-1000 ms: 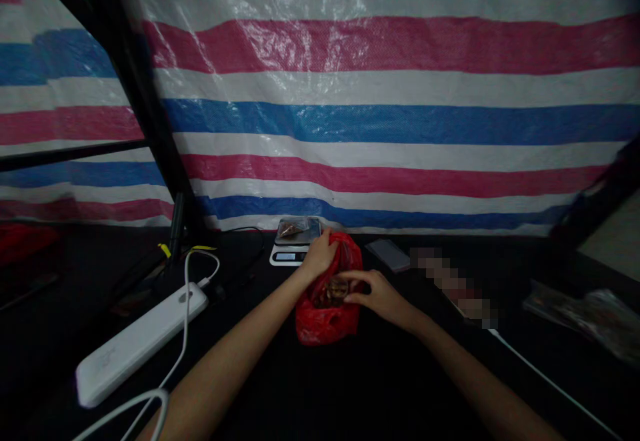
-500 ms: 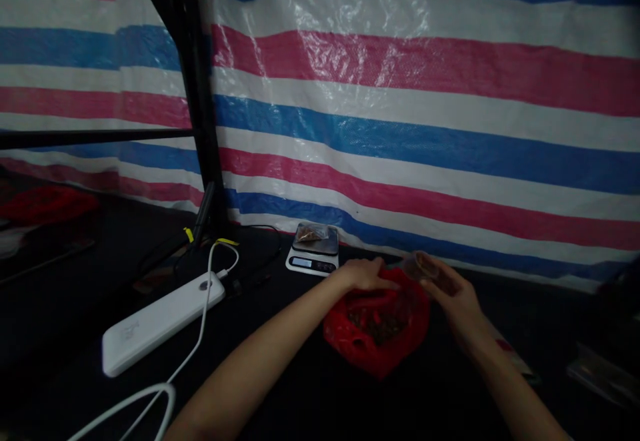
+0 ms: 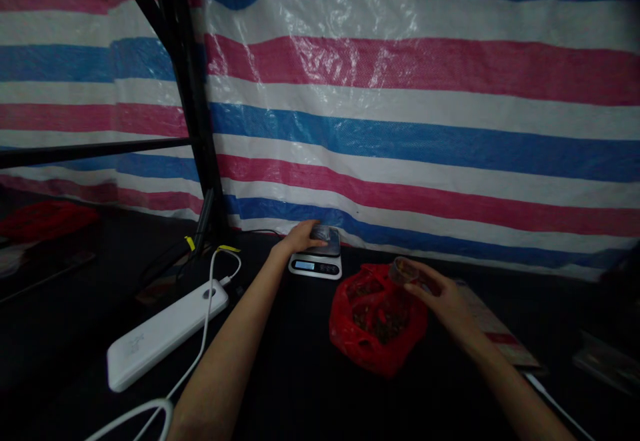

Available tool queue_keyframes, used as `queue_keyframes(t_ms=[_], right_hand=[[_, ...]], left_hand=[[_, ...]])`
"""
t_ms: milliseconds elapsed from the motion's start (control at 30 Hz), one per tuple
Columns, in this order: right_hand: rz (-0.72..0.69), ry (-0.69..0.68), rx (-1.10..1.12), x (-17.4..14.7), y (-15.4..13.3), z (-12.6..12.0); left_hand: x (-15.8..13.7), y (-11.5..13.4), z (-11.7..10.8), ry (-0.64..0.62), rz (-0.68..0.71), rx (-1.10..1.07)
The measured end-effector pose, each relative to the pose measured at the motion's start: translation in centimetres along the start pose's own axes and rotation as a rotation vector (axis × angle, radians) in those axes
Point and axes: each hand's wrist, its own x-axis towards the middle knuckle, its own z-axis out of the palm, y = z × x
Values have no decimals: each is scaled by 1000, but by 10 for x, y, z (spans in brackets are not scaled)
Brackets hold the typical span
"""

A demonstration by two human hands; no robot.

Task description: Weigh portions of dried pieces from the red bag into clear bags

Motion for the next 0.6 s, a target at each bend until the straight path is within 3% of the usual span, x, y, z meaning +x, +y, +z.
queue_keyframes(t_ms=[133,333,433,600], right_hand=[[-28,18,-69,1,4,-3],[-52,88,-167,7,15,-19],[-75,57,-246,5,12,-34],[-77,-43,-520,-27,10,-60]], left_hand=[[-2,5,15,23,23,134],[-4,18,16,209,75,264],[-3,20,13,298,26,107],[-8,19,11,430,-77,-467]])
